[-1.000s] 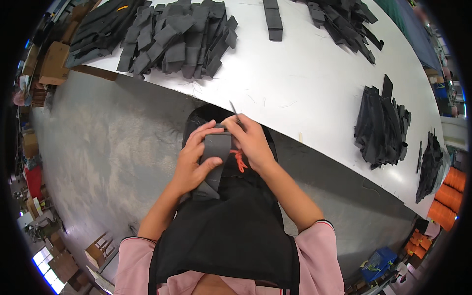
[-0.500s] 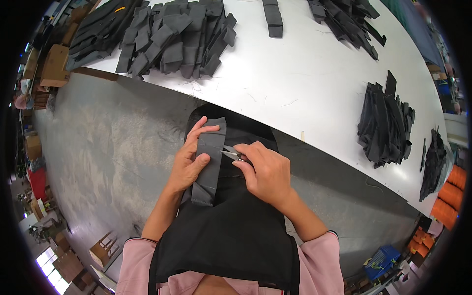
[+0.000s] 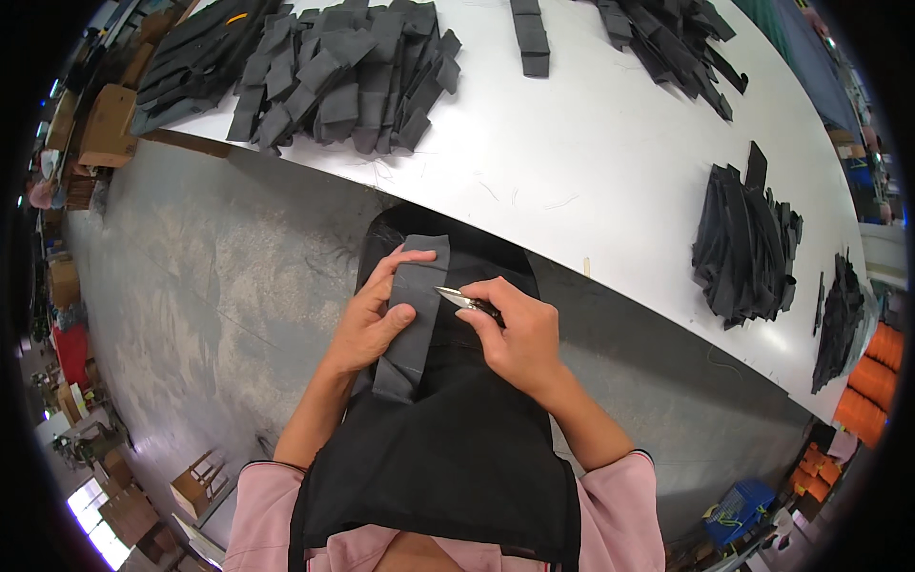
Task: Trim excess thread or material from dark foam/fabric components using handheld clippers.
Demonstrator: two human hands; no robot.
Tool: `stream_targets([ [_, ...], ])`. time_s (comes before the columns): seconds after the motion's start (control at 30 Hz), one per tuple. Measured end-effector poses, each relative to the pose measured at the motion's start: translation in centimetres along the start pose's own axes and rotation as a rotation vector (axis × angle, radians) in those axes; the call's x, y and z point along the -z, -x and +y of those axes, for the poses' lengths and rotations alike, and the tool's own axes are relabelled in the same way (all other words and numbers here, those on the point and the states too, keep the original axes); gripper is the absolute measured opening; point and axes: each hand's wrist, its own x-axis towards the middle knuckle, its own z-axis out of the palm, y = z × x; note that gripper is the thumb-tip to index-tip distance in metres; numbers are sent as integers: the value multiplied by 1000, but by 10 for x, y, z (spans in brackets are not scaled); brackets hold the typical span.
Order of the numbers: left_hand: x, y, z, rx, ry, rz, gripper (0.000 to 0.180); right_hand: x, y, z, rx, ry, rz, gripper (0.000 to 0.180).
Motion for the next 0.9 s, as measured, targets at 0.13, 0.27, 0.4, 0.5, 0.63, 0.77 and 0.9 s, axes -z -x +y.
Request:
stream_targets([
  [0.13,3,-2,5,-23,-94,-63,41,4,-8,-9,-85,-70,-78,18],
  [0.27,3,-1,5,-25,-193,-83,42,5,-15,-10,-60,-19,-204,20],
  [0.4,2,-2,5,-19,-180,-95,45,2,-14,-4,37,45,-172,19],
  [0.5,2,-2,4,2,-125,-99,39,-1,-10,-4,60,85,-140,17],
  [0.63,-1,-11,9,-33,-104,-8,33,-7,-7,1,-124,-153,-5,15],
  [0.77,-8,-23,3,101,69,313,21,-4,-4,4,-221,-291,32,16],
  [0.9,-7,-45,4,239,94,430,28,8,12,-29,144,-133,0,33],
])
